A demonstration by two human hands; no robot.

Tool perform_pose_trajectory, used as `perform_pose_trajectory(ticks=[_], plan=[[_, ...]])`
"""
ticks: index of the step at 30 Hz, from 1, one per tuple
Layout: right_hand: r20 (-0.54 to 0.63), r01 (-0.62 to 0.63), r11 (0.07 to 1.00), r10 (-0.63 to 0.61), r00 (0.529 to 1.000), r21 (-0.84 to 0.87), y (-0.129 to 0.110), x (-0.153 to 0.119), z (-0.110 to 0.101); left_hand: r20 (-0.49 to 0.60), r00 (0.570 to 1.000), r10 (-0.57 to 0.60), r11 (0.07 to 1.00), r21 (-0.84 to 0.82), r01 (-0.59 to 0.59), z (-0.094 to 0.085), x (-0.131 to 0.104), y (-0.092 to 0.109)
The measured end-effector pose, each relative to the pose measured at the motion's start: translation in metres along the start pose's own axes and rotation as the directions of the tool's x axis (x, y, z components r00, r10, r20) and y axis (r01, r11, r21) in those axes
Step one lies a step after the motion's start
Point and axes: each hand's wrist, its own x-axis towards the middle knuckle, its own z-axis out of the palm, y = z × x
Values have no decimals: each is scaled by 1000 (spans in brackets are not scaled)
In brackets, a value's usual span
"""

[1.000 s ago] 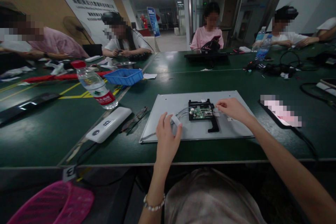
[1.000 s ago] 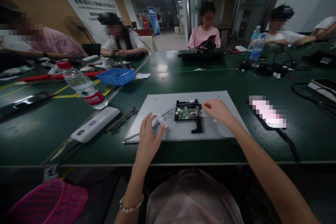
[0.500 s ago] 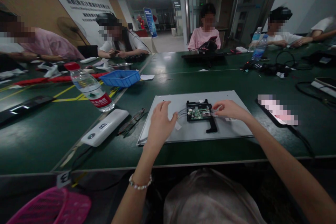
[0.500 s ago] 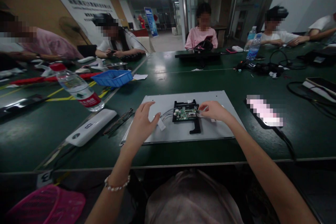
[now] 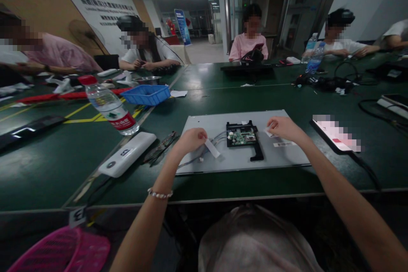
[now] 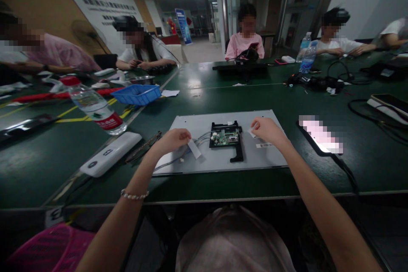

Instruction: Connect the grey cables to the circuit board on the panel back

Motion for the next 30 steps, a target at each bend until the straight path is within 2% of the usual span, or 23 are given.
perform_pose_trajectory(ticks=[5,9,13,15,20,23,26,30], plan=[[-43,-95,978,89,995,-185,19,3,-5,31,1000,4,1000,-18,-3,-8,3,6],[-124,-80,967,51,991,-243,19,3,-2,-20,1000,-23,997,71,24,-18,10,7],[-146,-23,968,-14,989,-249,11,1,2,-77,995,-60,990,122,70,-29,18,6],[-140,3,971,-37,990,-238,8,0,3,-32,998,-49,994,99,52,-31,19,6],[-116,30,978,-54,992,-206,5,1,5,223,975,22,998,-60,-8,-24,16,2],[-99,42,979,-63,993,-199,3,1,5,260,960,105,983,-171,-61,-22,16,-1],[-94,50,981,-69,993,-189,1,0,5,226,969,101,988,-136,-72,-29,22,-4],[-95,64,980,-83,992,-187,0,-1,5,110,994,-3,999,47,-3,-43,32,-11]])
